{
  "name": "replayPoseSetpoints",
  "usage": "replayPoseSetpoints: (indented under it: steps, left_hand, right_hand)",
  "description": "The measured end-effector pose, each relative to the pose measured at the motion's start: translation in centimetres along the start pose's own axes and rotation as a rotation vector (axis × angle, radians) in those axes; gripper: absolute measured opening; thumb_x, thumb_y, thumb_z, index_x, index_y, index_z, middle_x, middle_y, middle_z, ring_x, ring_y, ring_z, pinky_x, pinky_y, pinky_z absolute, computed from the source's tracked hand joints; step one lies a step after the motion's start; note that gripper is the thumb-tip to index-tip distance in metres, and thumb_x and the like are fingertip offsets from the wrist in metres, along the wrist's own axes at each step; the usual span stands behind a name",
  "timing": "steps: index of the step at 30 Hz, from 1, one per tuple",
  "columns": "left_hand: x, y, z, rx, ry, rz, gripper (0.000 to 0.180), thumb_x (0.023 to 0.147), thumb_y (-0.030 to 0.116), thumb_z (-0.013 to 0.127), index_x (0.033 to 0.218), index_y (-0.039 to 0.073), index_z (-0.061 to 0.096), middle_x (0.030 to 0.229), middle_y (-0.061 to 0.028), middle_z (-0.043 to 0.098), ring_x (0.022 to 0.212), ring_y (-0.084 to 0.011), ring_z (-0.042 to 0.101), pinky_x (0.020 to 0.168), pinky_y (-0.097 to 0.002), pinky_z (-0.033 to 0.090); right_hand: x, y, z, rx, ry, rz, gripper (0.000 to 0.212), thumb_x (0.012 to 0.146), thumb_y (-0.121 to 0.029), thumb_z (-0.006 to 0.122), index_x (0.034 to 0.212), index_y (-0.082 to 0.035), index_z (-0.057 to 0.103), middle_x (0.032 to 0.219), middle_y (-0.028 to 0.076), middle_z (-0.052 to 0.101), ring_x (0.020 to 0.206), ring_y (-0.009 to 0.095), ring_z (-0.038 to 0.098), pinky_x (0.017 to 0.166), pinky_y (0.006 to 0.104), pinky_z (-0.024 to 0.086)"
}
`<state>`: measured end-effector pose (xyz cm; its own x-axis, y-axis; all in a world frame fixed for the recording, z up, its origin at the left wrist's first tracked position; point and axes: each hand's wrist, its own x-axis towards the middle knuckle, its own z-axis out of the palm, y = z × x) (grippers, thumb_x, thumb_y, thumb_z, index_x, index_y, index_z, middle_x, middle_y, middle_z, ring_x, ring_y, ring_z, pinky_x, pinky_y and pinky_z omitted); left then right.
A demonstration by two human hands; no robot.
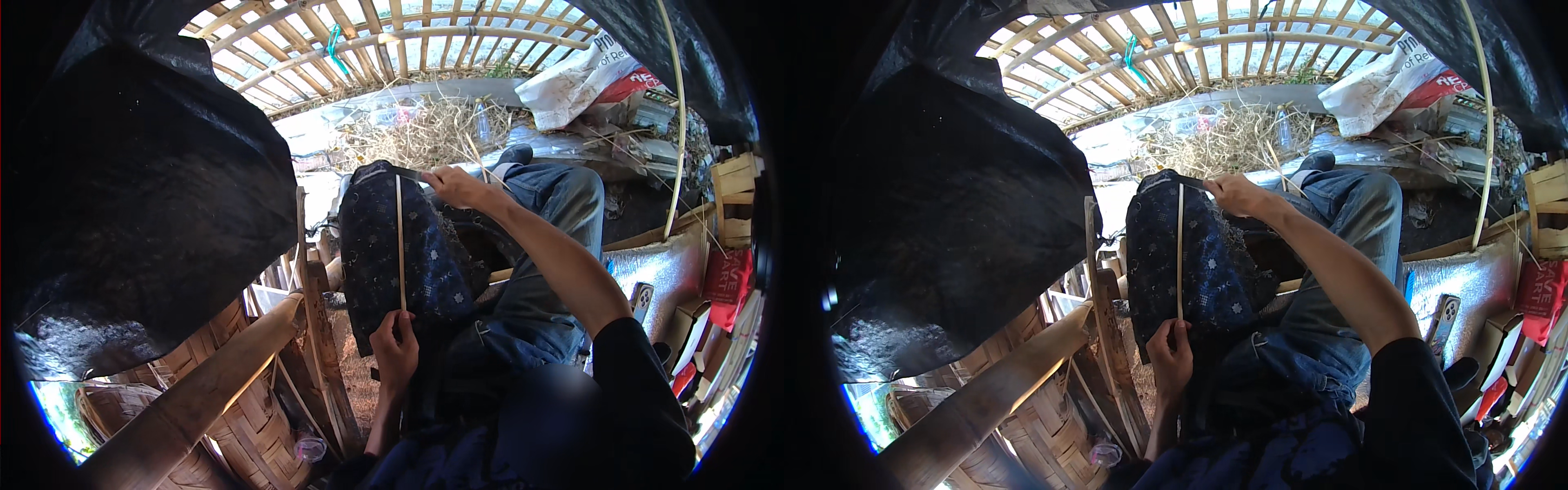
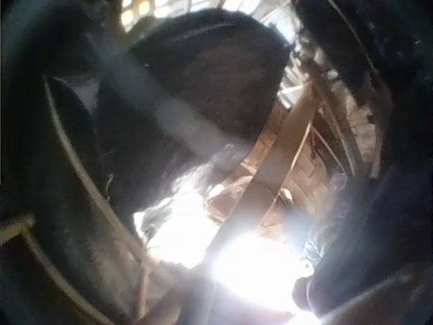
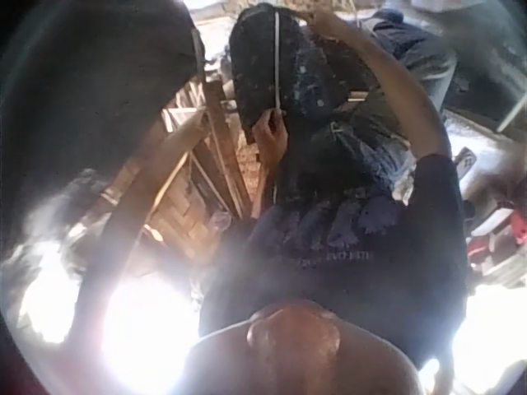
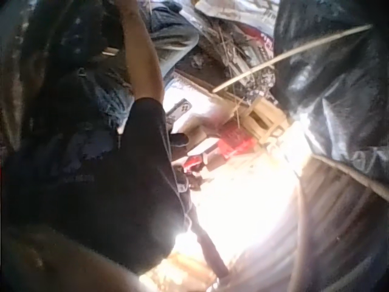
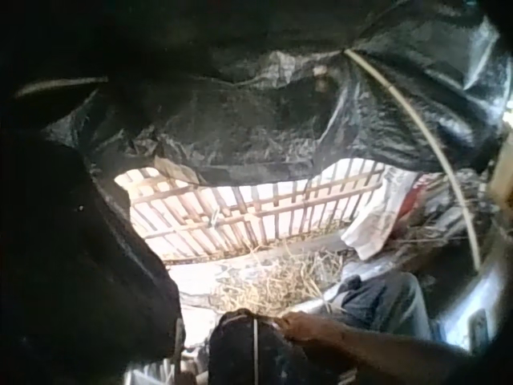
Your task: The person scrapes and shapes a thin bamboo strip along its length using a knife while holding the strip against their leg.
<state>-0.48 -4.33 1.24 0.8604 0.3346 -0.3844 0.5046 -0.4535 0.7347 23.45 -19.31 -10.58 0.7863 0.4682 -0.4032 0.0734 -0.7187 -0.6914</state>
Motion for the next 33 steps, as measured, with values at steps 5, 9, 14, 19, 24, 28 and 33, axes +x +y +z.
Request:
replayPoseSetpoints:
  steps: [5,9,14,19,24,28,33]
  left_hand:
    - [-0.1,-0.4,0.2,-0.06,0.006,0.008,0.02,0.09,0.014,0.05,0.083,-0.002,0.06,0.064,-0.01,0.059,0.055,-0.0111,0.05,0.047,-0.027,0.035]
    - [0.0,-0.9,0.3,-0.069,-0.006,0.019,0.02,0.09,0.014,0.05,0.083,-0.002,0.06,0.061,-0.0083,0.056,0.053,-0.009,0.046,0.046,-0.0267,0.034]
    - [0.0,-0.7,0.3,-0.061,0.006,0.036,0.019,0.09,0.013,0.05,0.082,-0.002,0.059,0.06,-0.0075,0.055,0.054,-0.0085,0.045,0.047,-0.0263,0.033]
    - [0.0,-0.3,0.0,-0.062,-0.019,-0.002,0.019,0.09,0.013,0.05,0.082,-0.002,0.059,0.059,-0.0073,0.055,0.054,-0.0083,0.047,0.047,-0.0257,0.033]
    - [0.2,-1.1,0.4,-0.072,0.015,0.09,0.02,0.089,0.013,0.05,0.082,-0.002,0.059,0.058,-0.007,0.054,0.051,-0.0083,0.046,0.045,-0.0252,0.032]
    - [0.1,-1.4,0.2,-0.063,0.012,0.076,0.019,0.089,0.013,0.051,0.081,-0.002,0.059,0.058,-0.0073,0.054,0.05,-0.0078,0.047,0.044,-0.025,0.033]
    - [0.0,-1.9,0.2,-0.086,-0.002,0.072,0.019,0.089,0.012,0.05,0.081,-0.002,0.059,0.057,-0.0067,0.054,0.05,-0.0075,0.047,0.045,-0.0243,0.033]
  right_hand:
    - [-1.7,0.6,-0.4,0.285,-0.24,0.304,0.053,0.094,-0.048,0.03,0.096,-0.001,0.055,0.057,0.006,0.043,0.044,0.015,0.045,0.04,0.0309,0.04]
    - [-3.6,1.1,0.2,0.335,-0.371,0.393,0.052,0.092,-0.051,0.03,0.11,-0.009,0.055,0.065,0.004,0.047,0.051,0.015,0.049,0.048,0.0313,0.047]
    - [-4.9,2.6,0.7,0.658,-0.403,0.302,0.05,0.093,-0.049,0.03,0.094,-0.004,0.054,0.06,0.002,0.04,0.048,0.014,0.044,0.041,0.0286,0.04]
    - [-3.0,1.7,-0.6,0.672,-0.167,0.247,0.045,0.094,-0.042,0.034,0.084,-0.003,0.053,0.059,0.004,0.042,0.047,0.014,0.044,0.042,0.029,0.038]
    - [-1.1,2.4,1.0,0.239,-0.01,-0.024,0.044,0.094,-0.038,0.037,0.084,0.001,0.055,0.068,0.013,0.053,0.062,0.024,0.052,0.061,0.0363,0.045]
    - [-2.1,2.4,2.6,0.197,0.049,-0.088,0.041,0.096,-0.035,0.035,0.088,0.0,0.054,0.063,0.006,0.045,0.063,0.018,0.044,0.063,0.0336,0.039]
    - [-2.8,-0.1,-0.2,0.305,-0.296,0.235,0.049,0.094,-0.045,0.036,0.114,-0.004,0.054,0.068,0.009,0.054,0.061,0.021,0.053,0.061,0.0345,0.046]
